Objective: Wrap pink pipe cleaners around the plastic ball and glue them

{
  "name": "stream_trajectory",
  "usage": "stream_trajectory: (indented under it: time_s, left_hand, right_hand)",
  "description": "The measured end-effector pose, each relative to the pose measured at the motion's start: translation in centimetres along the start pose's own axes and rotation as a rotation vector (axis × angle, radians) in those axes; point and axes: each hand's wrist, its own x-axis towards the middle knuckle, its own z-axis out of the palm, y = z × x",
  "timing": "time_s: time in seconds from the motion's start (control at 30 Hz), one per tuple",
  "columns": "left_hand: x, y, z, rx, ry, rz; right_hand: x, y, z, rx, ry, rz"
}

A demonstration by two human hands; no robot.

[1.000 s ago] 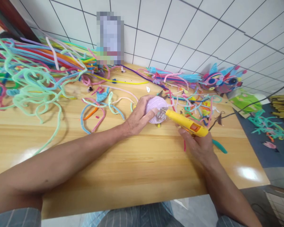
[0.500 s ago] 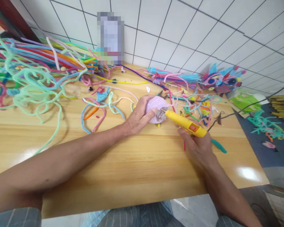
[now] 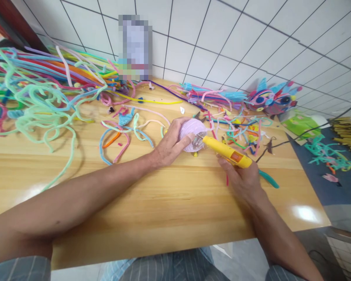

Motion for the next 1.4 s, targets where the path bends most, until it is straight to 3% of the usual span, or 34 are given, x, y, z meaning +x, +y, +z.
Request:
stream_trajectory:
  time_s: [0.37,0.93,1.4]
  left_hand:
    - [0.06,0.31,-0.11,0.021,-0.006,-0.012]
    - [0.05,0.25,-0.06,0.025,-0.010,-0.001]
    - [0.08,0.38,-0.17,0.024,-0.018,-0.013]
  right_hand:
    - [-0.30,-0.04,-0.04,0.066,0.025,0.084]
    - [0.13,-0.47,-0.49,0.025,-0.028,0.016]
    - [-0.30,0.19,0.04,0.032,-0.021,0.068]
